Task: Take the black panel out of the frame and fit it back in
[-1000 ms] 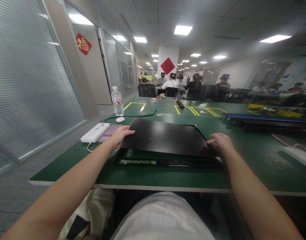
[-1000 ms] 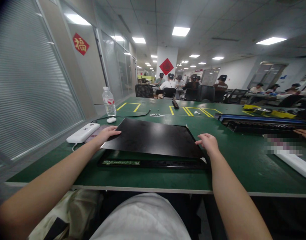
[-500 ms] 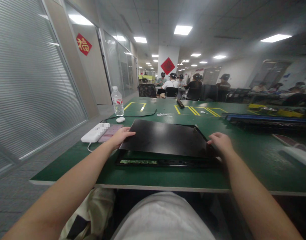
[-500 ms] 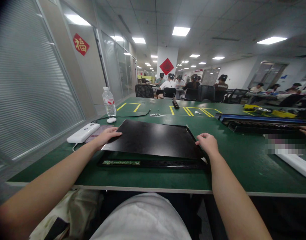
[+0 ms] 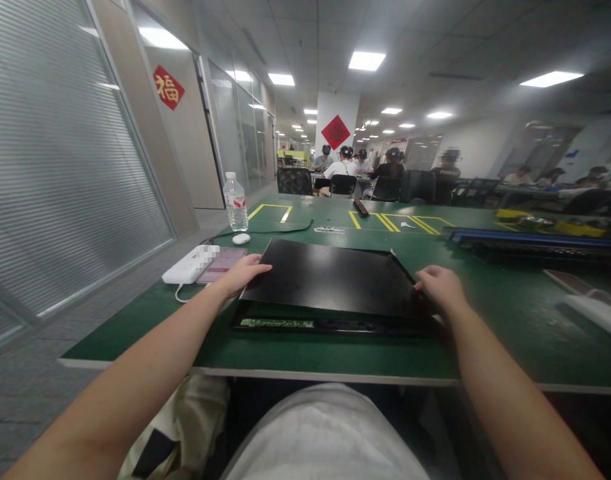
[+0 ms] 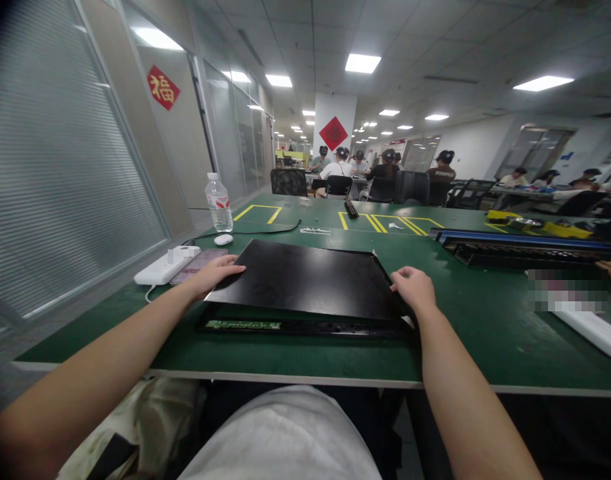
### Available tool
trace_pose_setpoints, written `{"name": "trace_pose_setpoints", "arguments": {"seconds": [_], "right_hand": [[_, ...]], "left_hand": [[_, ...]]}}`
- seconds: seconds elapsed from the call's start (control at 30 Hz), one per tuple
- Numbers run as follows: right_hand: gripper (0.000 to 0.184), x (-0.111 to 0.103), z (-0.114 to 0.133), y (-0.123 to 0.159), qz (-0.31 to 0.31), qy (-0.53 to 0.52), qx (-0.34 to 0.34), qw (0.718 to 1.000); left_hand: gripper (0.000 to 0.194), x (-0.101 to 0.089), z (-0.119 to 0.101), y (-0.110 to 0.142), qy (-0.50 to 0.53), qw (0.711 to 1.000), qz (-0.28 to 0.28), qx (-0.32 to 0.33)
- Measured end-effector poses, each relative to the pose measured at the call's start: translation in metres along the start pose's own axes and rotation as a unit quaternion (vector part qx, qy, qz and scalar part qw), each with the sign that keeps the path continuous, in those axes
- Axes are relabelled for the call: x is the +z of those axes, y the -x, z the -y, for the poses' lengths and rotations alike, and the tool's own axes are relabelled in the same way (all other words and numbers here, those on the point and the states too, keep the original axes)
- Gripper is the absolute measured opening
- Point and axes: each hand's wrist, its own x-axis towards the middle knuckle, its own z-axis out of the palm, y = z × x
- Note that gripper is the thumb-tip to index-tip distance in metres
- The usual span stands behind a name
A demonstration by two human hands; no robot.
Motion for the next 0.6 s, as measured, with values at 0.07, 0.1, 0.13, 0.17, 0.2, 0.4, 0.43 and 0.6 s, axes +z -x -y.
{"name": "trace_pose_setpoints", "arguments": {"seconds": [0.07, 0.1, 0.13, 0.17, 0.2, 0.4, 0.43, 0.6], "right_hand": [[0.012, -0.0007, 0.0018, 0.0016, -0.002, 0.007, -0.005, 1.000], [0.012, -0.0008, 0.0024, 0.0021, -0.002, 0.009, -0.008, 1.000], [0.012, -0.0008, 0.0026, 0.0023, -0.002, 0.010, -0.011, 1.000], [0.012, -0.0006, 0.0026, 0.0024, -0.001, 0.010, -0.011, 1.000], [0.012, -0.0003, 0.0024, 0.0022, -0.001, 0.010, -0.009, 1.000], [0.015, 0.0006, 0.0030, 0.0017, -0.002, 0.027, -0.015, 1.000], [0.016, 0.0003, 0.0040, 0.0023, -0.002, 0.032, -0.015, 0.999], [0.016, -0.0024, 0.0087, 0.0054, -0.001, 0.057, -0.008, 0.998]], "left_hand": [[0.035, -0.0012, 0.0013, -0.0014, -0.020, 1.000, -0.006, 0.012], [0.035, -0.0019, 0.0019, -0.0020, -0.030, 0.999, -0.007, 0.018], [0.035, -0.0025, 0.0025, -0.0026, -0.039, 0.999, -0.007, 0.024], [0.034, -0.0030, 0.0031, -0.0031, -0.046, 0.999, -0.006, 0.029], [0.034, -0.0034, 0.0035, -0.0035, -0.052, 0.998, -0.005, 0.032], [0.038, -0.0045, 0.0052, -0.0058, -0.067, 0.997, 0.002, 0.033], [0.040, -0.0046, 0.0053, -0.0062, -0.070, 0.997, 0.002, 0.031], [0.048, -0.0046, 0.0051, -0.0064, -0.082, 0.996, 0.009, 0.028]]}}
